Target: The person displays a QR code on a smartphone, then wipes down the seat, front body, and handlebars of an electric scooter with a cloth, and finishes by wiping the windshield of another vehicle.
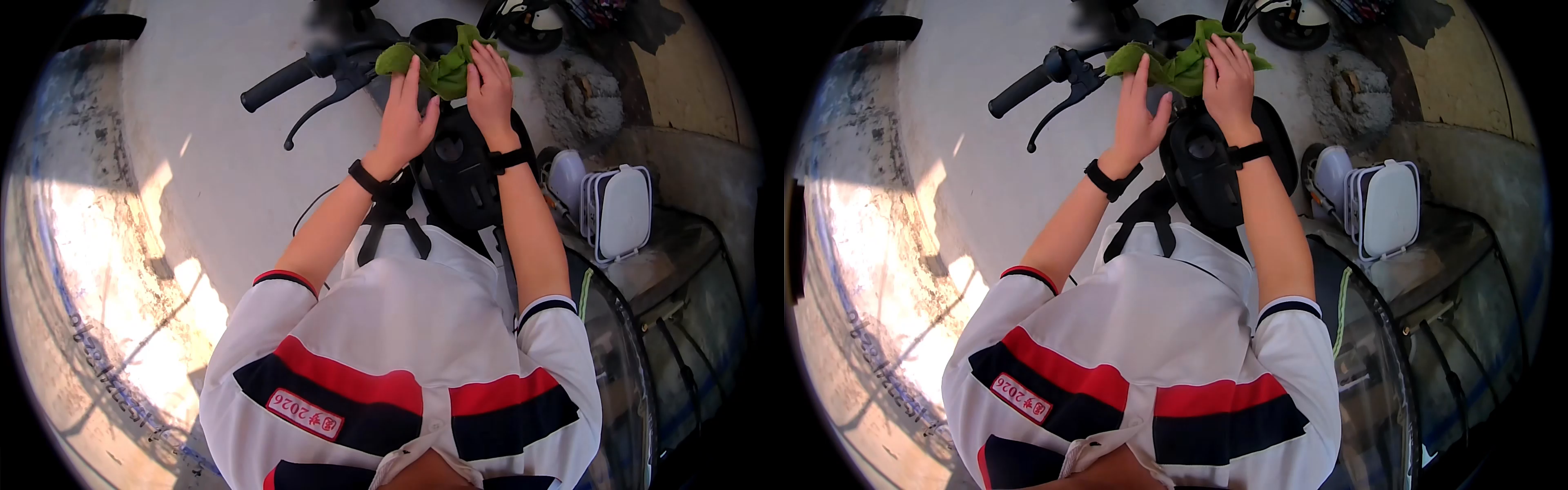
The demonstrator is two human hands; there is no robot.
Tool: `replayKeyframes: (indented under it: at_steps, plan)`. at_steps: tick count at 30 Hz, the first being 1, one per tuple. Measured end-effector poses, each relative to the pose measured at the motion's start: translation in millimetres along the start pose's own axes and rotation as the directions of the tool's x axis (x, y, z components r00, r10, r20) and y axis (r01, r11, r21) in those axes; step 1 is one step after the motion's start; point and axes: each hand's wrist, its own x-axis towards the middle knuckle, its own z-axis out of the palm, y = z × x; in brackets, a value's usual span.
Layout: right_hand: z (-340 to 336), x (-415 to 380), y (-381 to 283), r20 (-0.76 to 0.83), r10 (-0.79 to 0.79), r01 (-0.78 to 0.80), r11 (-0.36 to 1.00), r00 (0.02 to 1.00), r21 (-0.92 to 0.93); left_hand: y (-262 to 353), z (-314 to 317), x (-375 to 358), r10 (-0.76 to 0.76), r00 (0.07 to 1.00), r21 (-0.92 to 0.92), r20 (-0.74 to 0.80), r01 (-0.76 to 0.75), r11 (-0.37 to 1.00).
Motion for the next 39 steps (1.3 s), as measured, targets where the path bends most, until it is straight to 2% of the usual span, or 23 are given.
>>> replayKeyframes:
  at_steps: [1, 3, 6, 7, 10, 13, 17, 20, 23, 27, 29, 32, 33, 37, 39]
  plan:
    - [-1, 2, -2, 0.033, -0.017, 0.018, 0.999, 0.999, -0.026, -2, 3, 6, -0.007, 1.0, 0.014, 0.002, 0.007, 1.0]
    - [-3, 4, -3, 0.099, -0.049, 0.057, 0.995, 0.994, -0.078, -9, 14, 18, -0.121, 0.991, -0.152, -0.054, 0.112, 0.982]
    - [0, 6, 1, 0.053, -0.037, 0.041, 0.997, 0.998, -0.071, 4, 17, 24, -0.27, 0.963, -0.303, -0.023, 0.251, 0.919]
    - [1, 6, 2, 0.033, 0.015, -0.013, 0.998, 0.999, -0.061, 9, 16, 26, -0.313, 0.95, -0.334, 0.002, 0.296, 0.895]
    - [5, 4, 8, 0.005, 0.184, -0.184, 0.983, 0.983, 0.0, -2, 24, 10, -0.312, 0.946, -0.319, 0.087, 0.323, 0.891]
    - [5, 4, 17, 0.048, 0.338, -0.341, 0.936, 0.94, 0.091, -1, 26, -1, -0.312, 0.935, -0.198, 0.165, 0.342, 0.919]
    - [6, 4, 24, 0.082, 0.426, -0.434, 0.888, 0.901, 0.152, -9, 33, -13, -0.183, 0.977, -0.068, 0.114, 0.191, 0.979]
    - [12, 4, 39, 0.123, 0.481, -0.496, 0.835, 0.868, 0.24, -14, 36, -15, -0.028, 0.994, -0.007, 0.105, 0.029, 1.0]
    - [18, -2, 55, 0.162, 0.549, -0.564, 0.727, 0.82, 0.391, -8, 26, -12, 0.028, 0.968, -0.017, 0.25, -0.024, 1.0]
    - [23, -14, 64, 0.197, 0.594, -0.57, 0.545, 0.78, 0.615, 3, 26, -10, 0.023, 0.974, -0.047, 0.225, -0.012, 0.999]
    - [24, -27, 59, 0.131, 0.608, -0.563, 0.603, 0.783, 0.565, 2, 33, -11, 0.01, 0.987, -0.038, 0.162, -0.004, 0.999]
    - [27, -43, 44, 0.065, 0.6, -0.559, 0.694, 0.798, 0.453, -13, 43, -19, -0.138, 0.988, -0.17, 0.068, 0.147, 0.974]
    - [29, -47, 40, 0.052, 0.595, -0.561, 0.721, 0.802, 0.407, -17, 44, -21, -0.141, 0.988, -0.135, 0.069, 0.149, 0.979]
    - [26, -48, 23, 0.18, 0.655, -0.679, 0.691, 0.733, 0.249, -31, 41, -20, -0.103, 0.989, -0.057, 0.109, 0.11, 0.992]
    - [26, -53, 15, 0.168, 0.538, -0.563, 0.801, 0.826, 0.202, -34, 36, -19, -0.067, 0.982, -0.061, 0.174, 0.079, 0.995]
